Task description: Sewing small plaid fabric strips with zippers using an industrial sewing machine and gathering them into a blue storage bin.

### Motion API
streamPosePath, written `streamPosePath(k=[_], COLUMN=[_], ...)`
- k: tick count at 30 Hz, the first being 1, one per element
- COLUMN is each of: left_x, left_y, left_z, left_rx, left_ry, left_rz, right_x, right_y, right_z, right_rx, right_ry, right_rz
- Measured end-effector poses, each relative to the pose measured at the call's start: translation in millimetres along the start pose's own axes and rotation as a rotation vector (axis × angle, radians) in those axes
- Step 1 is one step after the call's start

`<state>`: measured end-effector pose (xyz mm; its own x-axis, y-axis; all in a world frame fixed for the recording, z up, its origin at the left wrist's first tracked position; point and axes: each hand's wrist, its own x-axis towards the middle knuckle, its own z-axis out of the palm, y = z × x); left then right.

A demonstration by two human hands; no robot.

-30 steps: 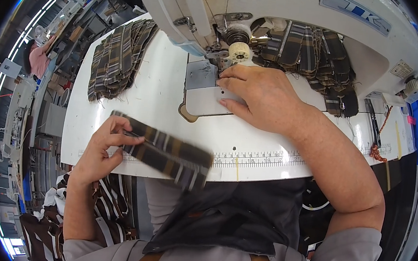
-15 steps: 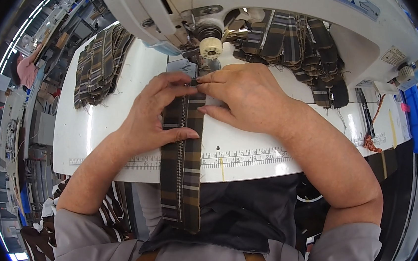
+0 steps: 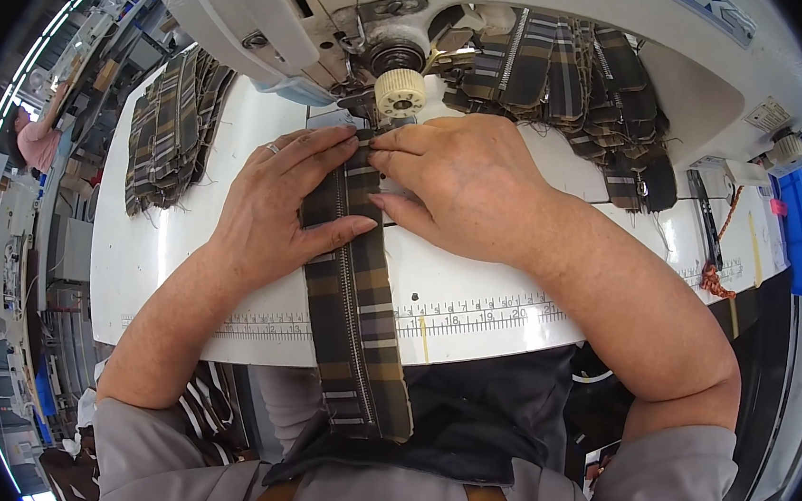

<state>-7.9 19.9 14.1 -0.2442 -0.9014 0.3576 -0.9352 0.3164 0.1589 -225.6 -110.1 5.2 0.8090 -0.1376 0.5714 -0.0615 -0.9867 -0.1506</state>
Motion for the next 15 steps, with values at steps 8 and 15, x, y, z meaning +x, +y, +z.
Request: streamPosePath(k=[8, 15], left_x=[2.1, 2.4], left_y=[-4.3, -4.0], left_z=[8.4, 5.2], left_rx=[-0.168, -0.187], left_ry=[0.049, -0.016], left_rz=[-0.004, -0.006], right_x=[0.3, -1.0], right_y=[1.1, 2.8], right_z=[-3.3, -3.1], right_rx=[-0.025, -0.018], right_ry=[-0.027, -0.041], right_rz=[0.035, 0.036])
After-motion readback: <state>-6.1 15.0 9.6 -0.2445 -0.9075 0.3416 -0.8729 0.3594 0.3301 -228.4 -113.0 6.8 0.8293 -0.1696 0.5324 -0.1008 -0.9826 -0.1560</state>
